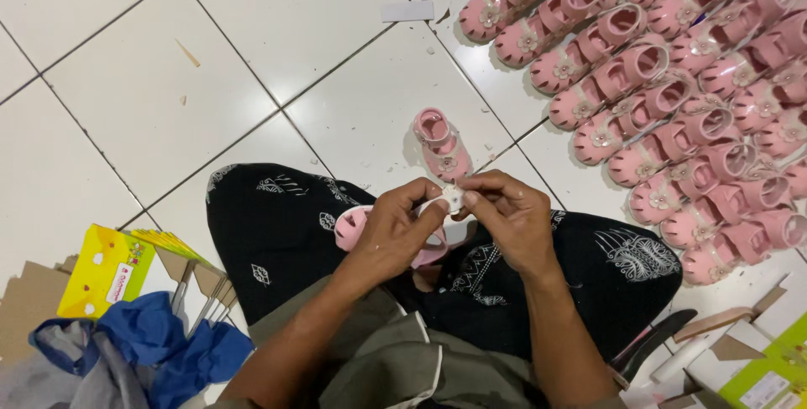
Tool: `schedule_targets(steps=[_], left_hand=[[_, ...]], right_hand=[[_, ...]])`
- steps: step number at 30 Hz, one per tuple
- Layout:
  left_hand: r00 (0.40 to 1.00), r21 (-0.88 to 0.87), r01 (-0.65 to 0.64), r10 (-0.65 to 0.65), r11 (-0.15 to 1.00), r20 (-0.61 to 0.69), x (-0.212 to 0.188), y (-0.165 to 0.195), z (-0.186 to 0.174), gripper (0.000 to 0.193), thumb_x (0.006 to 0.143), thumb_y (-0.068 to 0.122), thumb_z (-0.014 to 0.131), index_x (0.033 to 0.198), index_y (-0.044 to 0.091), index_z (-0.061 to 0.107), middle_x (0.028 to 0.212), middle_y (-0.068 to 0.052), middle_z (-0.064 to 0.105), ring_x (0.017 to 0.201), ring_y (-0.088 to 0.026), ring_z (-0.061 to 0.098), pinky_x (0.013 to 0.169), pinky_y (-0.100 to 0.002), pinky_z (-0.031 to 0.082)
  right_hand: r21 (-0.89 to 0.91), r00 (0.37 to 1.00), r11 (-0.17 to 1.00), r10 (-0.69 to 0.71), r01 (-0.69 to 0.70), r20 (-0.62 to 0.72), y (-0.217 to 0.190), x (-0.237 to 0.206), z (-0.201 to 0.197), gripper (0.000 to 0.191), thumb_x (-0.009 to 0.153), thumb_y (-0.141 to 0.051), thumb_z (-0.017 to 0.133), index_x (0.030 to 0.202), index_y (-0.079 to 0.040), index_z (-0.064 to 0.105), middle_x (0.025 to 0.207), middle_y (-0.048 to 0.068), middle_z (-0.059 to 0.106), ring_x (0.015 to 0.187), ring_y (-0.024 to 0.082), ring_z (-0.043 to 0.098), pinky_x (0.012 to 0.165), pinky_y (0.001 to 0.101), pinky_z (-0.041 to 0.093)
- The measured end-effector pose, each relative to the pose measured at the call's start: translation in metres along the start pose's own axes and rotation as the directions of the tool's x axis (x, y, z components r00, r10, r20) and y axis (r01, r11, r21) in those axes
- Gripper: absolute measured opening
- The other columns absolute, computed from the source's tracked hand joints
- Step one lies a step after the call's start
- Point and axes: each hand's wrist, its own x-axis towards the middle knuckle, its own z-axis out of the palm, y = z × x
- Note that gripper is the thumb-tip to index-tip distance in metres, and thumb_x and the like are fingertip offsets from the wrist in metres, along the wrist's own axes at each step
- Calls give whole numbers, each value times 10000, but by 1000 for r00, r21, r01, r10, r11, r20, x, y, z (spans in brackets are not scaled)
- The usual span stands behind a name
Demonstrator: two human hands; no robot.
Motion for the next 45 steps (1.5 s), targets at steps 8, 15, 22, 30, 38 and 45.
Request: schedule_targets(steps=[8, 15, 22, 30, 38, 45], left_hand=[[962, 136, -268, 257, 954, 93, 101, 8, -14, 169, 1106, 143, 587, 1034, -9, 612, 875, -3, 616, 821, -25, 536, 721, -222, 468], [995, 408, -100, 93, 908, 36, 160, 54, 31, 176, 1011, 178, 578, 967, 20, 643, 676, 9, 598, 521, -61, 462, 466, -271, 380], [999, 340, -10, -4, 940, 43, 182, 74, 49, 190, 1004, 199, 573, 992, 23, 643, 653, -25, 644, 581, -66, 579, 549, -271, 477], [881, 187, -250, 303, 950, -364, 156, 42, -20, 271, 1105, 238, 507, 1139, 12, 652, 1108, -141, 659, 1022, -194, 615, 930, -313, 513], [990, -747, 140, -73, 650, 121, 188, 16, 12, 671, 1058, 572, 323, 1434, 35, 464, 1311, -139, 609, 1175, -231, 627, 1004, -383, 531], [940, -723, 159, 121, 673, 319, 178, 40, -14, 648, 1124, 364, 453, 1638, 13, 269, 1509, -146, 503, 1361, -217, 548, 1168, -417, 486]], right_hand=[[-317, 974, 921, -220, 226, 54, -4, 87, -44, 200, 924, 75, 723, 1120, 56, 693, 1126, 110, 661, 1038, 149, 676, 882, 268, 584], [-124, 999, 992, -27, 31, 40, -23, 129, -101, 178, 951, 36, 709, 1120, 70, 666, 964, 106, 728, 852, 146, 717, 769, 280, 632], [-29, 997, 1000, -7, 10, 83, -44, 136, -127, 379, 952, 13, 630, 1327, 30, 582, 1013, 87, 694, 889, 134, 705, 808, 252, 597], [10, 999, 1000, -5, 5, 54, -76, 137, -99, 171, 1023, -8, 619, 1156, 100, 610, 982, 165, 723, 863, 186, 715, 811, 344, 613], [449, 992, 890, -24, 79, -127, -120, 129, -81, 208, 1078, -104, 615, 1203, 57, 572, 999, 218, 679, 814, 223, 647, 769, 411, 597], [312, 935, 917, -144, 249, -324, -102, 108, -64, 256, 1047, -190, 667, 1122, -1, 511, 1267, 304, 660, 791, 214, 634, 651, 348, 546]])
